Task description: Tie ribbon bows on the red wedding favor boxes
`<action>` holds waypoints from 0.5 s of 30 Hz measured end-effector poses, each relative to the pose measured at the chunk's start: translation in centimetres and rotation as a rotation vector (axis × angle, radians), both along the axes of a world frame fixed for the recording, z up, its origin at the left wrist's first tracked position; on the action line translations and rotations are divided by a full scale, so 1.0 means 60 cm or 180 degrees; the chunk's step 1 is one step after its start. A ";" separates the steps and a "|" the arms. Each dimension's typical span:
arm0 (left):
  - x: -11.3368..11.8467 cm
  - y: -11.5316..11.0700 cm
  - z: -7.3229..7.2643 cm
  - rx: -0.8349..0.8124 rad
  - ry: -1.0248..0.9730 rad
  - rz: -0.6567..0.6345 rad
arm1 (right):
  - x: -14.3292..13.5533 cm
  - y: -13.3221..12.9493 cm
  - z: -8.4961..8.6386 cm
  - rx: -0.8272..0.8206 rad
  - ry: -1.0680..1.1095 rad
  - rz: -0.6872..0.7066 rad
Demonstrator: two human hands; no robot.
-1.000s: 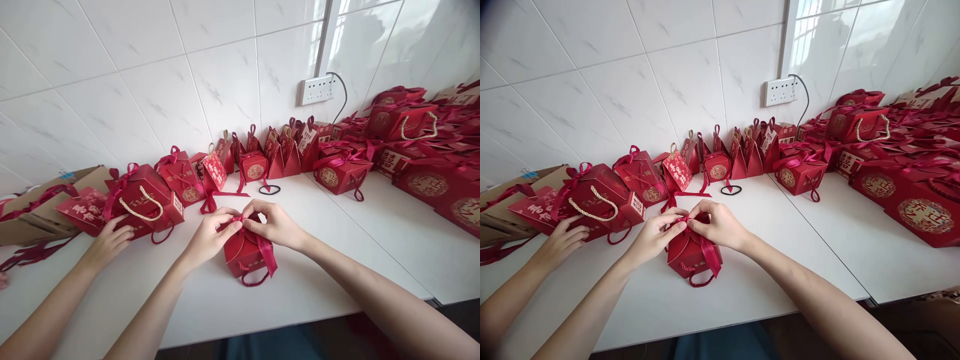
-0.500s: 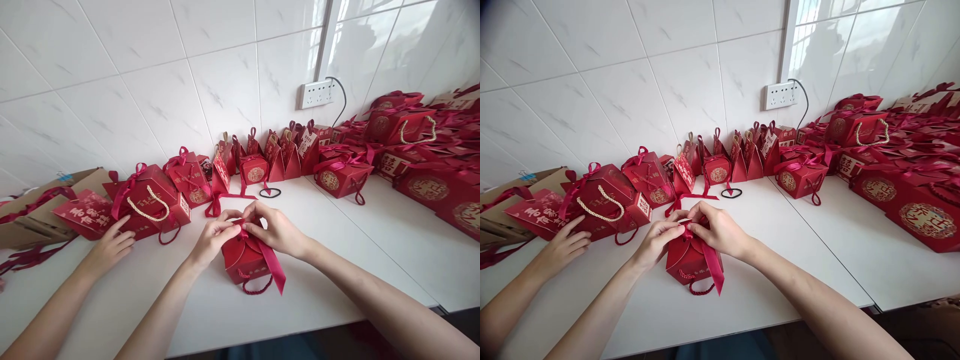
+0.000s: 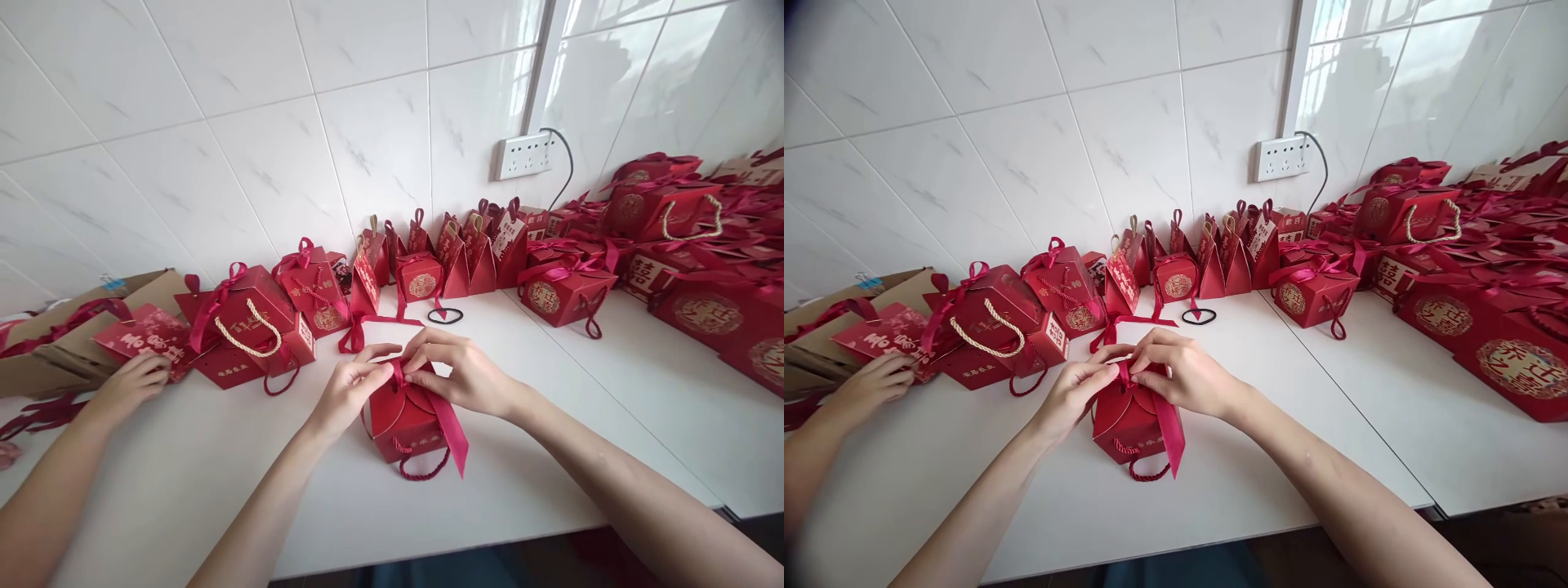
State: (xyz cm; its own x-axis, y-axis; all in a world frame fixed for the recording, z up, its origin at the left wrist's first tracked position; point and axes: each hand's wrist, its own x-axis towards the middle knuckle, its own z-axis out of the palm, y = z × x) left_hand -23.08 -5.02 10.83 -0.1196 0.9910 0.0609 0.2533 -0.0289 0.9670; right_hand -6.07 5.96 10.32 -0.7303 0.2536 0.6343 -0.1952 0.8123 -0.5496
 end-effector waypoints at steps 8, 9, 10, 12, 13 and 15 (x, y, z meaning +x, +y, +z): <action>0.010 -0.014 0.005 0.0085 0.0686 0.0309 | 0.007 0.010 0.007 0.0132 -0.0013 0.0198; 0.011 -0.016 0.006 0.0085 0.0712 0.0351 | 0.007 0.011 0.008 0.0147 -0.0004 0.0218; 0.012 -0.018 0.006 0.0085 0.0722 0.0391 | 0.008 0.012 0.008 0.0166 0.0006 0.0236; 0.011 -0.021 0.004 0.0109 0.0722 0.0490 | 0.011 0.014 0.010 0.0188 -0.0013 0.0250; 0.010 -0.023 0.003 0.0131 0.0723 0.0529 | 0.012 0.016 0.010 0.0194 -0.0046 0.0250; 0.008 -0.026 0.001 0.0185 0.0753 0.0592 | 0.015 0.019 0.011 0.0204 -0.0135 0.0259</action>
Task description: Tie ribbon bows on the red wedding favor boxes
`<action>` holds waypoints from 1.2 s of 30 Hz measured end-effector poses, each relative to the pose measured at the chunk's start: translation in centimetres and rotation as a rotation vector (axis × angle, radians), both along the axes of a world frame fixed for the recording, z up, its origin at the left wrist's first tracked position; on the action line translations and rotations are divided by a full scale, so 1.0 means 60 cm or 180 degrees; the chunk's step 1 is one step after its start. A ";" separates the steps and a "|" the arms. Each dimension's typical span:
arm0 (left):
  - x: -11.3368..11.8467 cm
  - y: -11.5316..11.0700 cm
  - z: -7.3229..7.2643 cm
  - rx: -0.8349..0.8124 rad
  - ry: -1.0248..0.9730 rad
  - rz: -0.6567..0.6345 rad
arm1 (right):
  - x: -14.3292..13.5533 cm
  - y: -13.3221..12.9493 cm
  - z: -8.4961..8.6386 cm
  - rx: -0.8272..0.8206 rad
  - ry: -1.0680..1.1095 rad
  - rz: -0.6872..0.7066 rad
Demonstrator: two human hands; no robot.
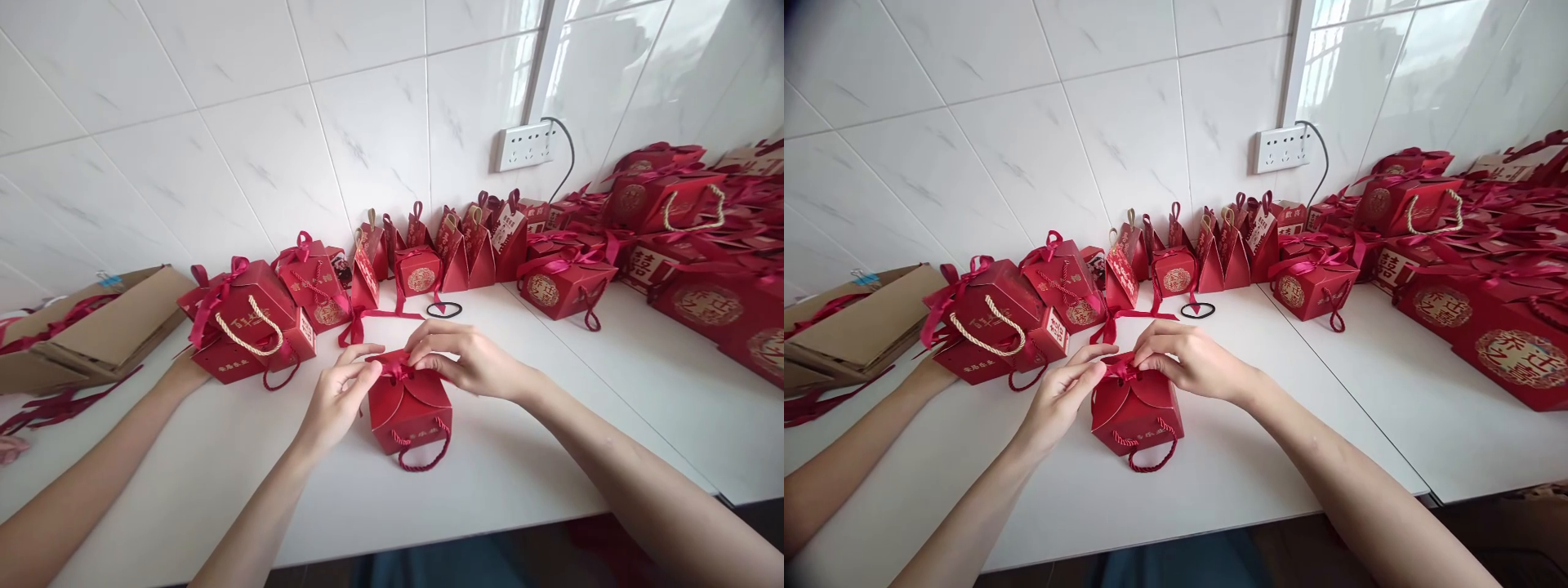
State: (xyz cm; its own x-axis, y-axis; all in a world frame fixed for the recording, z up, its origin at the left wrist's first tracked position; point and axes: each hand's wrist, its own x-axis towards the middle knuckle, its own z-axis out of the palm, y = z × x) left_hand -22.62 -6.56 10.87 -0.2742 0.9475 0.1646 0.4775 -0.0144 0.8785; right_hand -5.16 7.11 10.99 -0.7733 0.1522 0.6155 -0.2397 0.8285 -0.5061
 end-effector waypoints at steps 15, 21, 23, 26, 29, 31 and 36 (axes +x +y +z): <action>0.025 -0.034 -0.008 0.0730 0.1956 0.1082 | 0.018 0.014 0.011 0.0309 -0.0393 0.0109; 0.041 -0.044 -0.009 0.0687 0.2146 0.1212 | 0.024 0.015 0.015 0.0356 -0.0494 0.0076; 0.047 -0.048 -0.011 0.0642 0.2143 0.1281 | 0.026 0.015 0.016 0.0357 -0.0536 0.0068; 0.054 -0.051 -0.016 0.0603 0.2027 0.1387 | 0.028 0.017 0.016 0.0352 -0.0580 0.0055; 0.059 -0.052 -0.023 0.0522 0.1824 0.1405 | 0.028 0.018 0.016 0.0308 -0.0635 0.0098; 0.063 -0.052 -0.026 0.0514 0.1857 0.1442 | 0.028 0.017 0.017 0.0256 -0.0672 0.0140; 0.074 -0.050 -0.026 0.0610 0.2286 0.1665 | 0.031 0.014 0.023 0.0084 -0.0697 0.0101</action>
State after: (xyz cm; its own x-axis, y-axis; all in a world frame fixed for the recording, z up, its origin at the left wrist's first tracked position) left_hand -18.20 -9.57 9.29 -0.4323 0.6696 0.6040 0.8959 0.2430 0.3719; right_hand -3.32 7.93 12.39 -0.8930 0.1118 0.4359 -0.1527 0.8360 -0.5271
